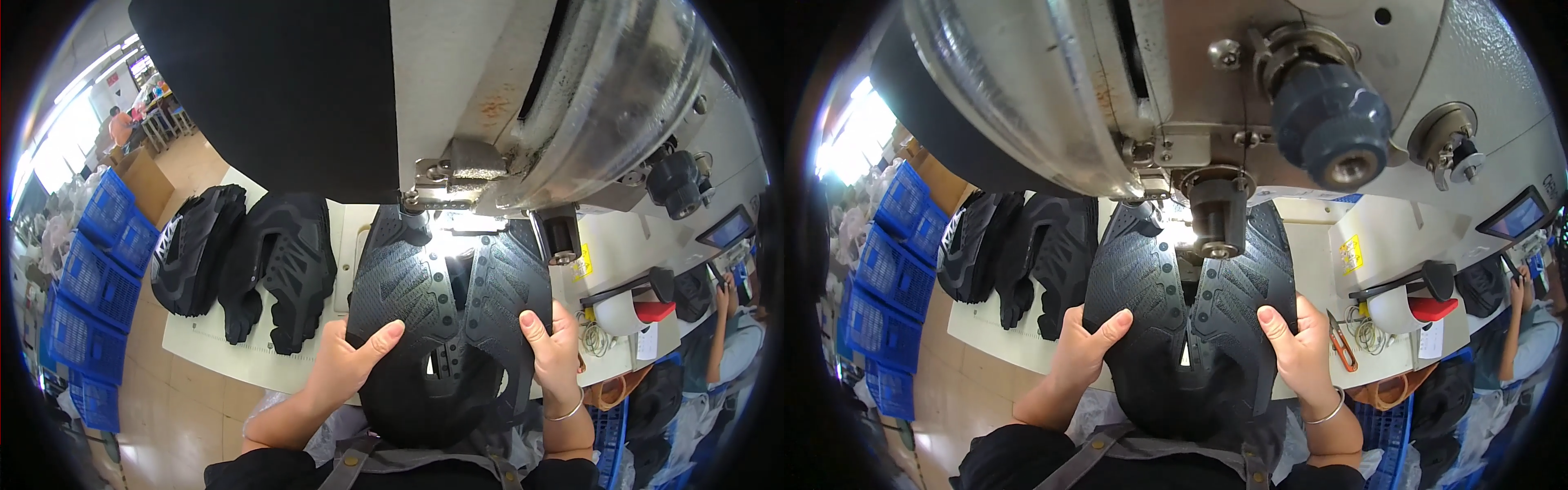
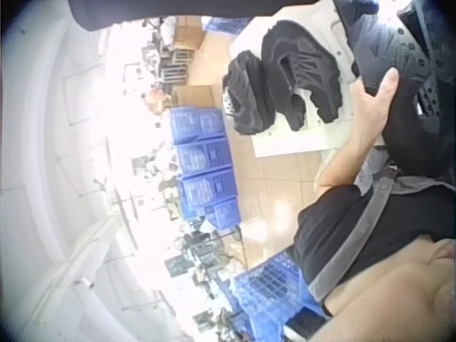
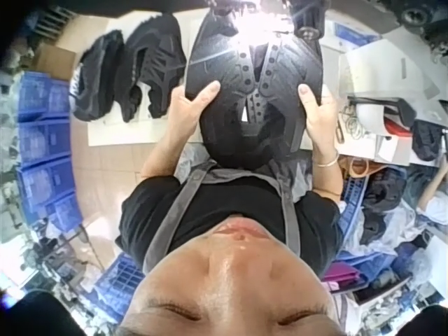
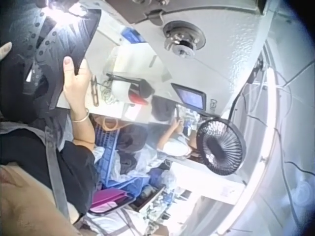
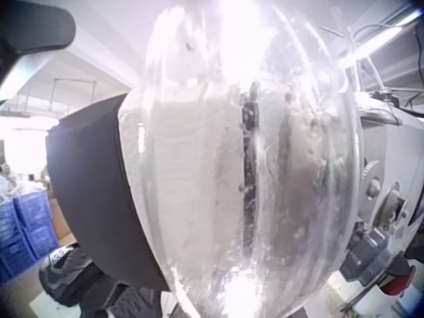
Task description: Stitching the components of a black shoe upper using an industrial sewing machine.
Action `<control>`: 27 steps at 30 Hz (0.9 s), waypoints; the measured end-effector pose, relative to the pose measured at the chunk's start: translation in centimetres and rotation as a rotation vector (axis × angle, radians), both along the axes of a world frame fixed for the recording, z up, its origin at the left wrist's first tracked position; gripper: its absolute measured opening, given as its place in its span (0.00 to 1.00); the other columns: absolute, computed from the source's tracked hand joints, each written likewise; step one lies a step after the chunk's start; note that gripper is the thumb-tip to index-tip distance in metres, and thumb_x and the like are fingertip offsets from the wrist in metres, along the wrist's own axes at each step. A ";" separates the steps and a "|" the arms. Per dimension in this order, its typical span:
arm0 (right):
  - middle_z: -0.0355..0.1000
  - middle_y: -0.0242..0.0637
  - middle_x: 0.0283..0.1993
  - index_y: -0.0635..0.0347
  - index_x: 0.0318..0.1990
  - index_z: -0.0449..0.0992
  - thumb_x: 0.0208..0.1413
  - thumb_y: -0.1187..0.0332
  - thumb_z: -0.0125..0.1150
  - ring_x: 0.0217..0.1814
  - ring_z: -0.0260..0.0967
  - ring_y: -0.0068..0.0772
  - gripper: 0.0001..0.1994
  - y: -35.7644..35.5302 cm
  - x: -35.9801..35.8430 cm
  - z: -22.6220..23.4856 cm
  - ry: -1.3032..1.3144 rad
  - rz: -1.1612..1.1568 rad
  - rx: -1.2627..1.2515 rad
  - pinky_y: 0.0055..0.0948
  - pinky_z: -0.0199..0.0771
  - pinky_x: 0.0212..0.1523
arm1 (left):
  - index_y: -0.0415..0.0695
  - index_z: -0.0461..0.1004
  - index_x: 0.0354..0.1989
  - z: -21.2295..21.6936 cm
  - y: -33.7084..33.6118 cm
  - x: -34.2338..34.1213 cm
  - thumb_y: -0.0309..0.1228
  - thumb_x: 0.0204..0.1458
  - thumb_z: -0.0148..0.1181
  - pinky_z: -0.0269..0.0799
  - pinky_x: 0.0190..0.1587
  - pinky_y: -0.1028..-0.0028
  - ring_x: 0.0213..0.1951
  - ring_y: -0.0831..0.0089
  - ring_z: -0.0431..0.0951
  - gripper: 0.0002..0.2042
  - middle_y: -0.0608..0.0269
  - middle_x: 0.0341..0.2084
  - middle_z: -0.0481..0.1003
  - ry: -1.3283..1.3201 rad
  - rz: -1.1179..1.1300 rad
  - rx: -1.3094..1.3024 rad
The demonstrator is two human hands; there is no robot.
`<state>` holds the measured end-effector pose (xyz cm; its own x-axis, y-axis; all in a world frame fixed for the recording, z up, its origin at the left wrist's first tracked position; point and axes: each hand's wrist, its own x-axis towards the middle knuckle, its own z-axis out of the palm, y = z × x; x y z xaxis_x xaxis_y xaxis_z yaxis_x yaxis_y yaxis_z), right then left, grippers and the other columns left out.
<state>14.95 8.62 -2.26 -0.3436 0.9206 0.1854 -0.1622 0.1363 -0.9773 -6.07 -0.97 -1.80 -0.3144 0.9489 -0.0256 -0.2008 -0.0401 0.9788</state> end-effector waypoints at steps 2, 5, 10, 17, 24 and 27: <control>0.69 0.27 0.32 0.67 0.39 0.70 0.54 0.69 0.54 0.31 0.61 0.13 0.10 -0.1 0.0 -0.4 0.033 -0.009 -0.012 0.15 0.63 0.34 | 0.33 0.72 0.32 -0.3 0.0 -0.2 0.31 0.49 0.57 0.68 0.33 0.81 0.29 0.81 0.71 0.11 0.64 0.27 0.74 0.018 0.033 0.024; 0.69 0.27 0.32 0.67 0.39 0.70 0.54 0.68 0.53 0.32 0.61 0.13 0.10 0.1 0.0 -0.6 0.095 -0.005 -0.048 0.15 0.63 0.34 | 0.32 0.72 0.32 -0.3 0.2 -0.7 0.31 0.49 0.57 0.68 0.33 0.81 0.29 0.81 0.71 0.11 0.64 0.26 0.74 0.049 0.060 0.049; 0.69 0.26 0.31 0.67 0.39 0.70 0.54 0.68 0.53 0.31 0.61 0.13 0.10 0.7 0.0 -0.7 0.132 0.013 -0.079 0.14 0.62 0.34 | 0.31 0.72 0.32 -0.3 0.5 -1.2 0.30 0.49 0.57 0.68 0.34 0.81 0.29 0.81 0.71 0.11 0.63 0.26 0.74 0.097 0.064 0.095; 0.68 0.26 0.31 0.66 0.39 0.70 0.54 0.69 0.52 0.31 0.60 0.12 0.09 1.6 -0.5 -1.0 0.147 0.000 -0.064 0.13 0.61 0.34 | 0.32 0.72 0.32 0.7 1.9 -2.2 0.30 0.48 0.58 0.68 0.34 0.81 0.29 0.82 0.70 0.11 0.64 0.26 0.74 0.171 0.036 0.060; 0.69 0.28 0.32 0.67 0.39 0.70 0.55 0.71 0.50 0.32 0.63 0.14 0.08 3.2 -2.0 0.3 0.193 0.027 -0.096 0.16 0.64 0.34 | 0.33 0.72 0.33 1.1 4.2 -3.7 0.30 0.48 0.57 0.67 0.32 0.82 0.29 0.82 0.71 0.11 0.64 0.27 0.74 0.101 -0.005 0.083; 0.69 0.29 0.33 0.67 0.39 0.69 0.55 0.72 0.49 0.32 0.63 0.15 0.08 4.4 -2.5 0.8 0.165 -0.014 -0.033 0.16 0.65 0.34 | 0.32 0.72 0.33 1.4 5.1 -4.0 0.30 0.48 0.57 0.67 0.32 0.82 0.28 0.83 0.71 0.11 0.64 0.26 0.74 0.106 0.004 0.083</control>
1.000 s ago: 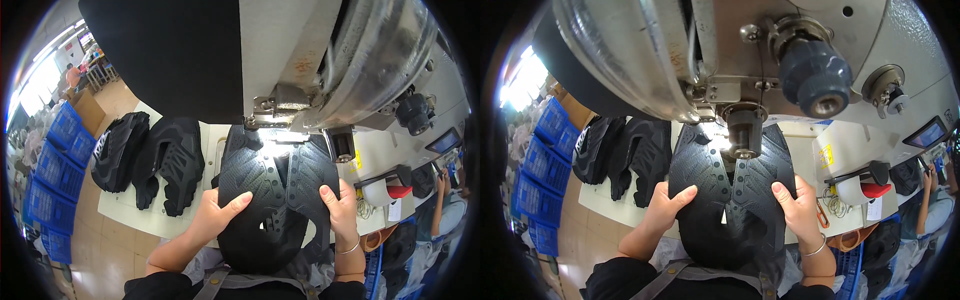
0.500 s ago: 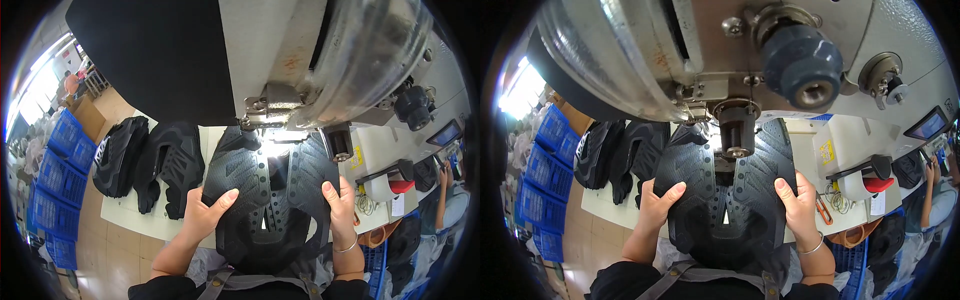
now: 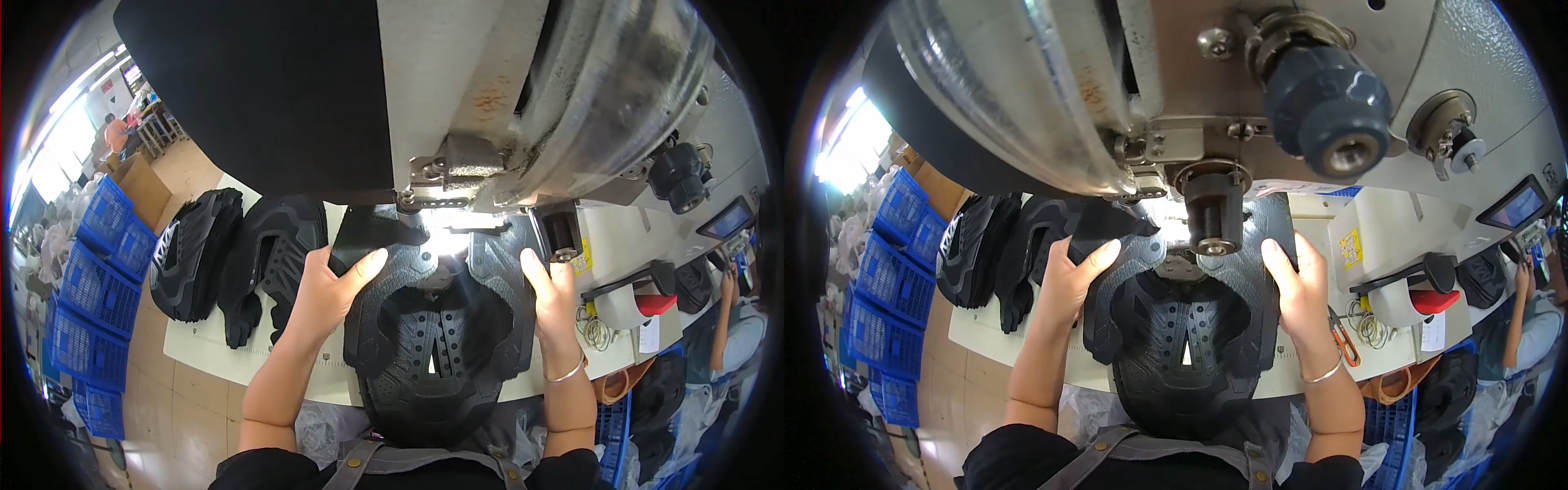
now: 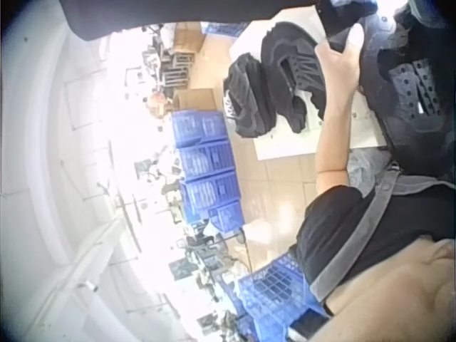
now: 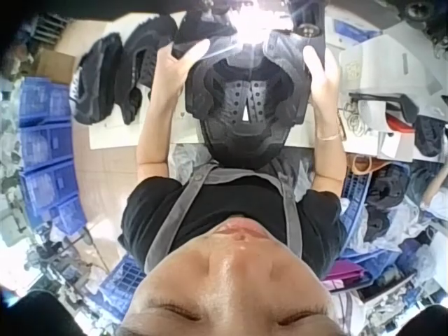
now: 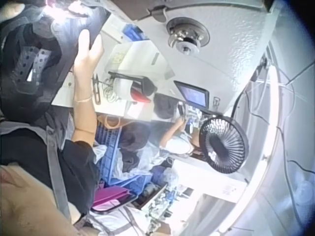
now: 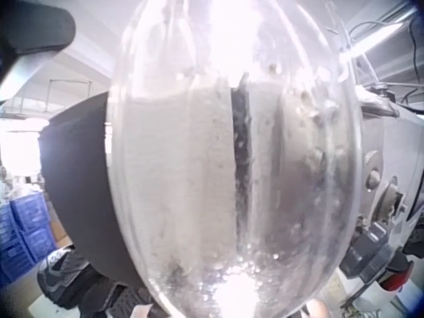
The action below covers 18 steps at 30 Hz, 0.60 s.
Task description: Stitching the components of a black shoe upper using an industrial sewing machine.
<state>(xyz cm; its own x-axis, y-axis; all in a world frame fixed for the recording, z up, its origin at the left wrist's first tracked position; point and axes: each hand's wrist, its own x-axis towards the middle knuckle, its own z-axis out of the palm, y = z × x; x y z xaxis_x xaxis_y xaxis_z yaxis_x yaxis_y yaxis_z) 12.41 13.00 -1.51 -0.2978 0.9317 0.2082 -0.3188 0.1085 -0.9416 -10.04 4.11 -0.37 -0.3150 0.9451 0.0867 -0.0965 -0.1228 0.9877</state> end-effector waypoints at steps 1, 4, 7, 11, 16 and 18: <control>0.69 0.29 0.33 0.67 0.39 0.69 0.55 0.72 0.49 0.32 0.63 0.15 0.08 0.4 -0.1 0.0 0.036 0.035 -0.049 0.16 0.65 0.33 | 0.31 0.72 0.33 0.1 0.2 0.1 0.30 0.48 0.58 0.68 0.31 0.82 0.27 0.82 0.71 0.12 0.63 0.26 0.74 -0.008 0.048 0.035; 0.69 0.29 0.34 0.67 0.40 0.69 0.55 0.72 0.49 0.32 0.64 0.16 0.09 1.2 -0.3 0.2 0.026 0.022 0.037 0.16 0.66 0.33 | 0.31 0.72 0.33 0.1 1.1 -0.5 0.31 0.47 0.59 0.68 0.31 0.82 0.27 0.82 0.71 0.12 0.63 0.25 0.74 0.064 0.067 0.077; 0.69 0.29 0.34 0.67 0.41 0.69 0.55 0.72 0.49 0.32 0.64 0.16 0.09 1.5 -0.6 0.5 0.021 0.009 0.056 0.16 0.66 0.34 | 0.31 0.72 0.32 0.8 1.7 -0.9 0.31 0.46 0.60 0.68 0.31 0.81 0.27 0.82 0.71 0.13 0.62 0.25 0.74 0.035 0.025 0.060; 0.69 0.28 0.34 0.67 0.41 0.70 0.54 0.72 0.49 0.34 0.63 0.15 0.09 1.7 -0.8 0.5 0.012 -0.025 0.063 0.16 0.65 0.36 | 0.31 0.71 0.32 0.9 1.9 -1.1 0.30 0.46 0.60 0.68 0.33 0.82 0.29 0.81 0.72 0.13 0.61 0.26 0.74 0.060 0.039 0.035; 0.66 0.25 0.30 0.64 0.34 0.71 0.53 0.71 0.51 0.31 0.60 0.13 0.06 3.7 -0.8 -0.1 -0.141 -0.048 0.132 0.15 0.61 0.31 | 0.38 0.70 0.40 3.7 3.4 -2.7 0.24 0.44 0.57 0.65 0.42 0.76 0.38 0.75 0.71 0.13 0.62 0.35 0.73 -0.001 0.036 -0.083; 0.67 0.26 0.29 0.61 0.32 0.71 0.51 0.68 0.52 0.30 0.61 0.14 0.07 6.3 -0.8 -0.5 -0.267 0.049 0.003 0.16 0.59 0.28 | 0.38 0.68 0.46 3.7 5.1 -3.3 0.25 0.45 0.56 0.62 0.47 0.76 0.42 0.74 0.68 0.17 0.64 0.38 0.71 0.211 0.153 -0.110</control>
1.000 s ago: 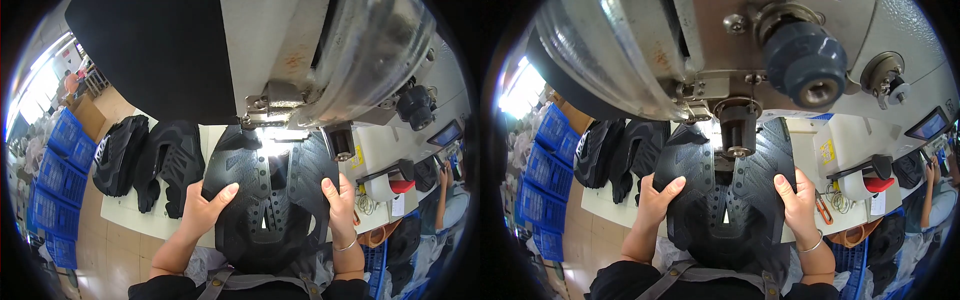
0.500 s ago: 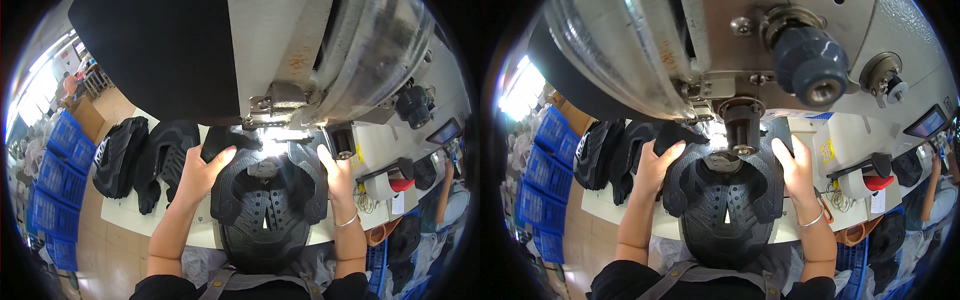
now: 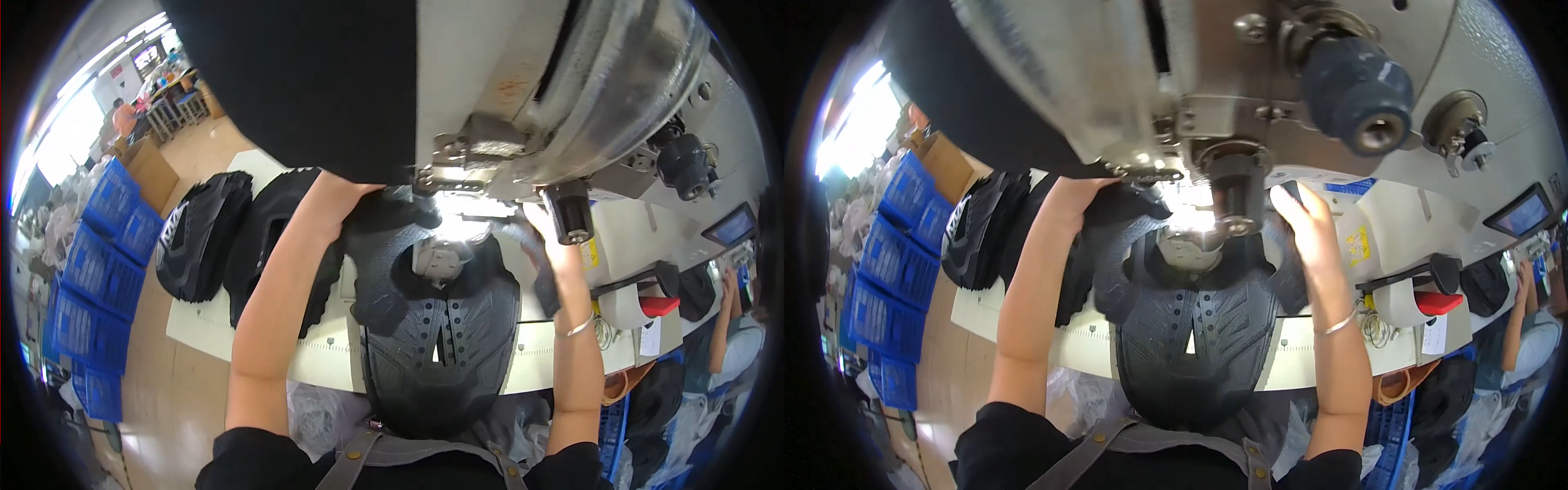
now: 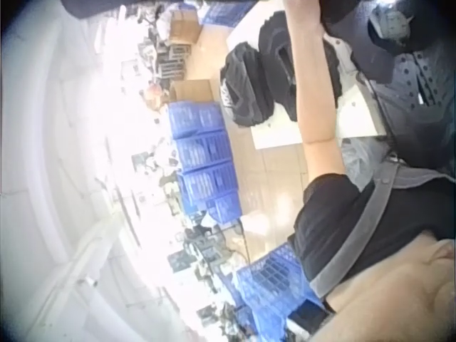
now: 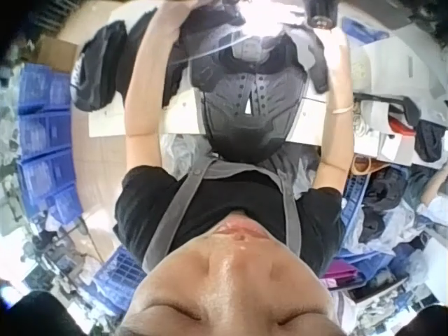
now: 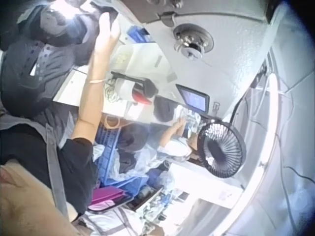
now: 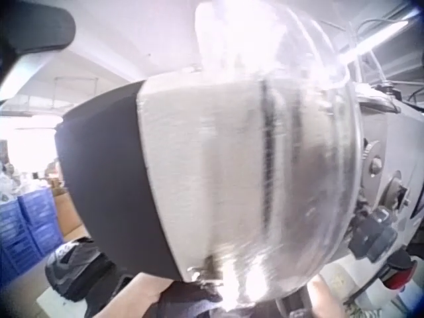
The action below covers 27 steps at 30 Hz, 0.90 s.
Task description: Stitching the components of a black shoe upper using an industrial sewing machine.
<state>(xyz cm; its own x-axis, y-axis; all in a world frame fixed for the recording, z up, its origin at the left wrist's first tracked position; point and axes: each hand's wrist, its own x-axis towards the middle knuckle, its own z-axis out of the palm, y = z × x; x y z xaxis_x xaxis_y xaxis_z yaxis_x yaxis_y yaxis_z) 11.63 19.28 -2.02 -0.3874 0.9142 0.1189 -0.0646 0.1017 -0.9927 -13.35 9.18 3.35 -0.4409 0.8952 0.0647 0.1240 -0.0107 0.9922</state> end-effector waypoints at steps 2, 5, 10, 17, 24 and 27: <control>0.69 0.33 0.30 0.63 0.33 0.72 0.50 0.67 0.51 0.30 0.66 0.21 0.09 7.4 2.3 -4.1 -0.049 0.170 -0.216 0.20 0.66 0.28 | 0.38 0.68 0.46 0.8 0.9 -0.5 0.25 0.45 0.55 0.62 0.47 0.76 0.42 0.74 0.68 0.17 0.64 0.39 0.71 -0.013 0.040 0.078; 0.68 0.37 0.35 0.65 0.37 0.68 0.52 0.68 0.51 0.33 0.65 0.26 0.09 4.7 -1.8 -1.9 0.445 0.169 -0.196 0.24 0.70 0.32 | 0.38 0.67 0.47 0.7 0.6 -3.2 0.23 0.44 0.55 0.62 0.47 0.76 0.42 0.74 0.69 0.18 0.64 0.40 0.71 -0.022 0.204 0.283; 0.69 0.35 0.30 0.65 0.39 0.69 0.50 0.72 0.52 0.27 0.64 0.23 0.10 2.7 0.4 -3.8 0.187 0.088 -0.146 0.18 0.67 0.29 | 0.38 0.67 0.47 -6.9 -6.4 -14.4 0.19 0.47 0.49 0.64 0.46 0.78 0.39 0.76 0.71 0.16 0.66 0.38 0.72 0.078 0.286 0.019; 0.68 0.46 0.36 0.66 0.40 0.71 0.40 0.63 0.64 0.37 0.67 0.41 0.20 -3.6 2.9 -5.2 -0.732 -0.009 0.595 0.31 0.68 0.40 | 0.39 0.64 0.48 -10.7 -9.5 -16.0 0.26 0.45 0.52 0.64 0.47 0.62 0.45 0.50 0.68 0.19 0.44 0.40 0.70 1.105 0.446 -0.452; 0.66 0.39 0.32 0.63 0.31 0.73 0.37 0.66 0.66 0.33 0.66 0.35 0.14 -3.9 2.3 -6.0 -0.641 -0.115 0.525 0.30 0.67 0.36 | 0.36 0.63 0.48 -8.1 -8.3 -5.7 0.31 0.42 0.59 0.62 0.44 0.64 0.41 0.58 0.67 0.24 0.53 0.43 0.66 1.438 0.329 0.109; 0.67 0.38 0.32 0.63 0.30 0.72 0.37 0.67 0.66 0.33 0.66 0.33 0.13 -2.5 3.1 -7.4 -0.536 -0.067 0.488 0.29 0.68 0.36 | 0.36 0.55 0.55 -9.6 -8.9 2.3 0.45 0.37 0.63 0.56 0.54 0.64 0.53 0.55 0.60 0.39 0.49 0.52 0.59 1.000 -0.220 -0.043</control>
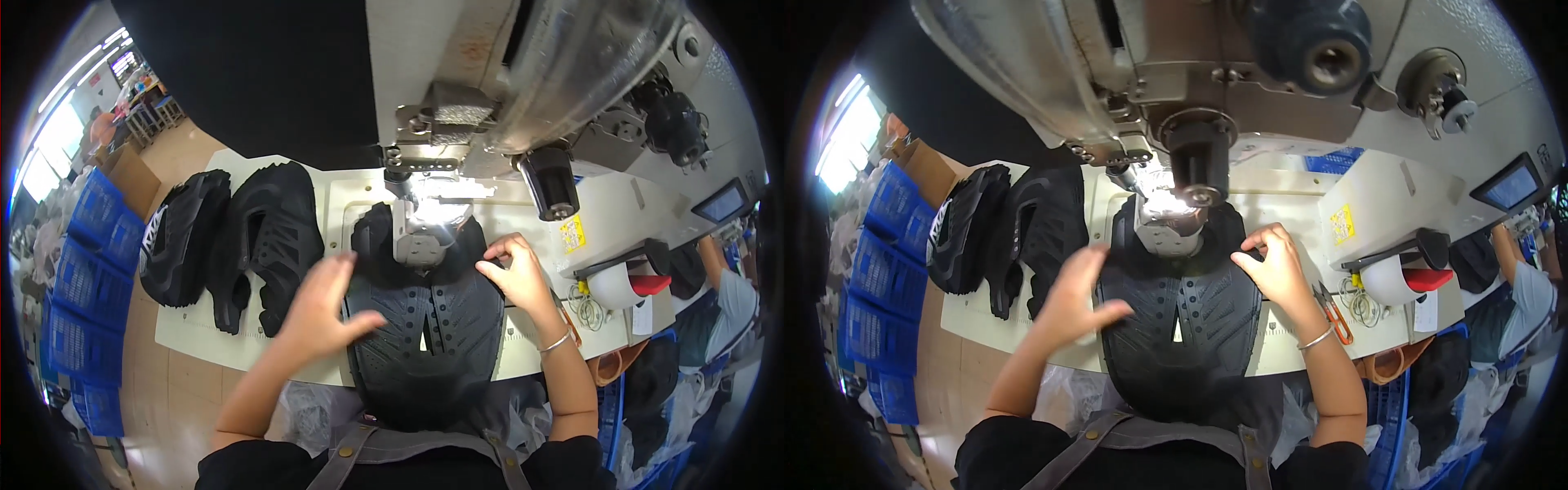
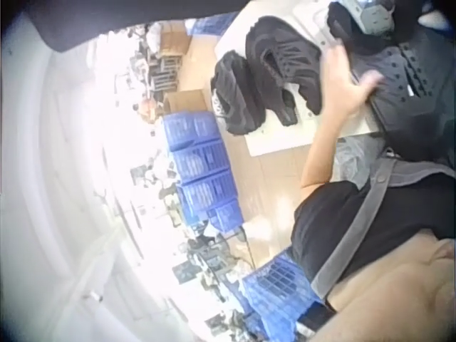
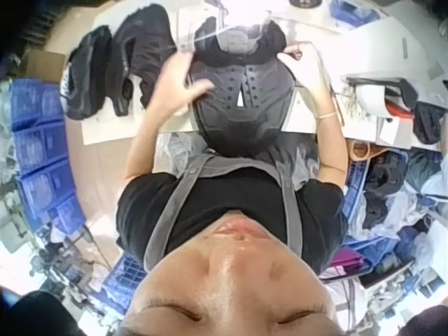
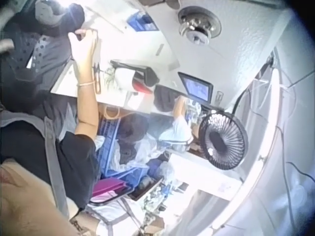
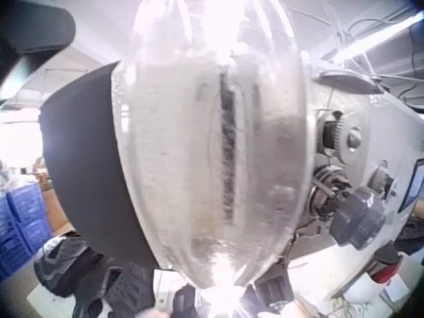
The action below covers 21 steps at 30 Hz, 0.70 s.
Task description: Stitching the components of a black shoe upper using an industrial sewing machine.
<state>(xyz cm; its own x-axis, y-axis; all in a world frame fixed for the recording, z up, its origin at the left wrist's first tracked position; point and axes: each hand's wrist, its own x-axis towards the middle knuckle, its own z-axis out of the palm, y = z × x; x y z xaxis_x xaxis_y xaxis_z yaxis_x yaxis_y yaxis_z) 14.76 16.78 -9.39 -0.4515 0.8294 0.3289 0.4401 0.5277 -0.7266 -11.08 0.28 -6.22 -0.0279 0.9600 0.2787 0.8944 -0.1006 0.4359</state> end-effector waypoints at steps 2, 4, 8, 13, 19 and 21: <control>0.67 0.37 0.32 0.63 0.30 0.72 0.37 0.68 0.65 0.33 0.65 0.32 0.12 -0.5 -0.1 0.5 -0.021 -0.029 -0.030 0.29 0.68 0.36 | 0.35 0.54 0.56 -1.1 0.1 1.1 0.52 0.34 0.64 0.55 0.54 0.62 0.53 0.55 0.60 0.44 0.48 0.53 0.58 0.076 -0.061 -0.002; 0.67 0.37 0.32 0.63 0.30 0.72 0.38 0.69 0.65 0.32 0.65 0.32 0.12 -1.3 -0.2 1.2 -0.043 -0.059 -0.062 0.28 0.68 0.35 | 0.36 0.50 0.58 -1.2 0.1 1.1 0.54 0.34 0.62 0.53 0.57 0.61 0.56 0.52 0.57 0.47 0.45 0.55 0.54 0.017 -0.020 -0.083; 0.69 0.37 0.31 0.63 0.30 0.72 0.38 0.69 0.64 0.33 0.65 0.30 0.11 -2.8 0.2 2.3 -0.056 -0.086 -0.118 0.27 0.67 0.36 | 0.37 0.50 0.58 -1.5 0.2 0.9 0.55 0.32 0.62 0.53 0.56 0.61 0.55 0.51 0.57 0.48 0.45 0.55 0.54 0.039 -0.013 -0.091; 0.69 0.38 0.31 0.64 0.32 0.71 0.39 0.70 0.64 0.34 0.65 0.31 0.12 -2.0 1.0 0.8 -0.023 -0.109 -0.353 0.26 0.66 0.37 | 0.37 0.51 0.58 -1.5 0.4 1.1 0.56 0.32 0.62 0.54 0.56 0.61 0.55 0.51 0.57 0.48 0.46 0.55 0.54 0.046 -0.014 -0.084; 0.68 0.39 0.38 0.64 0.41 0.67 0.41 0.73 0.63 0.38 0.66 0.27 0.17 -6.4 -0.1 3.6 -0.012 -0.068 -0.299 0.24 0.66 0.40 | 0.38 0.51 0.58 -1.8 -0.1 0.9 0.55 0.31 0.63 0.54 0.55 0.61 0.55 0.51 0.57 0.48 0.46 0.55 0.53 0.027 0.013 -0.077; 0.68 0.37 0.40 0.65 0.45 0.65 0.45 0.73 0.61 0.43 0.64 0.23 0.19 -7.8 0.0 3.0 0.496 0.123 -0.743 0.24 0.64 0.45 | 0.38 0.50 0.59 -1.8 0.0 1.0 0.55 0.32 0.63 0.53 0.56 0.60 0.55 0.51 0.56 0.48 0.47 0.56 0.52 0.000 0.021 -0.081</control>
<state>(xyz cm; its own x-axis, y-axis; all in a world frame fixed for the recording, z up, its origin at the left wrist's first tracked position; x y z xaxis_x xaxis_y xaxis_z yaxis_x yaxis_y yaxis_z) 14.76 8.98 -6.42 -0.5003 0.8610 -0.0915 -0.0436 -0.1305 -0.9905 -10.09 0.24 -7.99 -0.0482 0.9786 0.1999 0.8960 -0.0461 0.4417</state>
